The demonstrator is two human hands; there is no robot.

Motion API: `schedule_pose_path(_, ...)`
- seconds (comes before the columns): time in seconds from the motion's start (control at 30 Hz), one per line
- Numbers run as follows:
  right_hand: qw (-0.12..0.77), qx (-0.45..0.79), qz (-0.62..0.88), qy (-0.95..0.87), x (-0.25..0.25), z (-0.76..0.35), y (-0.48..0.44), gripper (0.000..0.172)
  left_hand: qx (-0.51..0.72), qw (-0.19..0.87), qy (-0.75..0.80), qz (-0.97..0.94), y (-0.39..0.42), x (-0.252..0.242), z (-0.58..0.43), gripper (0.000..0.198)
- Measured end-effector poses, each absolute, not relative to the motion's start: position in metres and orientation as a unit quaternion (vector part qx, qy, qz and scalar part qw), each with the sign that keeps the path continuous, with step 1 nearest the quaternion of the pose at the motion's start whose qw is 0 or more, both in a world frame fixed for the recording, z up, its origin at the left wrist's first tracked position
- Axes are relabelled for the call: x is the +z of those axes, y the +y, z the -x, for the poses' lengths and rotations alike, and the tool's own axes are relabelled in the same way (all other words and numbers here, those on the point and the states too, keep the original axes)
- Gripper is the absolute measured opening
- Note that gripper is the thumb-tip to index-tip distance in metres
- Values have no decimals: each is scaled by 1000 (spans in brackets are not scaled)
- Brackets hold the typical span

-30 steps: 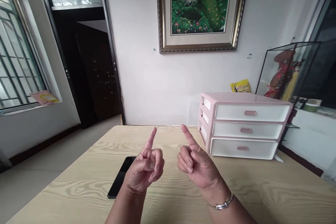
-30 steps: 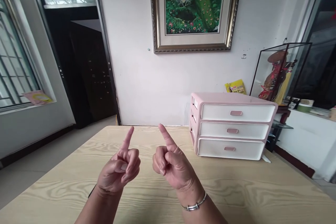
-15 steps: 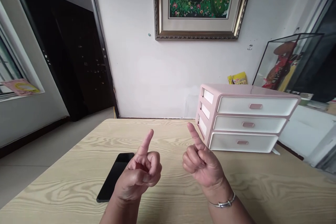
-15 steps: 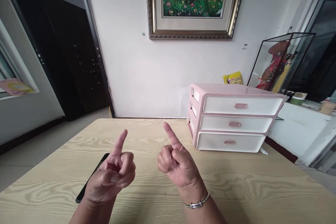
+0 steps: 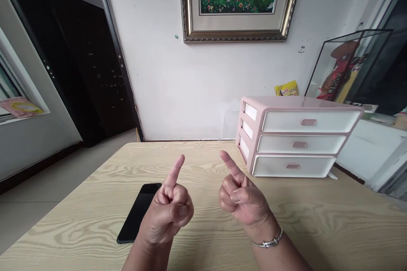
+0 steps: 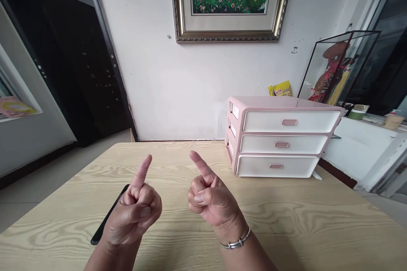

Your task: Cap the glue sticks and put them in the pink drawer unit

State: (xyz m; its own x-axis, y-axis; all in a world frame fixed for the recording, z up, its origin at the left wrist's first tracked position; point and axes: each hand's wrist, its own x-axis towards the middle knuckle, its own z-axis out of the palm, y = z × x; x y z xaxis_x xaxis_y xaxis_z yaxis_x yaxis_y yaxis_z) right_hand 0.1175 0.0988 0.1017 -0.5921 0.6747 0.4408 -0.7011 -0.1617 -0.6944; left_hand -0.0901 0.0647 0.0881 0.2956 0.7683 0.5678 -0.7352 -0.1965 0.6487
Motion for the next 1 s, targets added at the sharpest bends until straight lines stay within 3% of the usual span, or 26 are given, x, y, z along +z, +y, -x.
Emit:
schedule_pose_path(0.33,427,773,-57,-466,105,-122,95,88,568,648,-3,-508,57,90,90,104)
schedule_pose_path(1.0,482,751,-25,-450,102,-127,102,85,598,618,-29,-510,63,83,91,94)
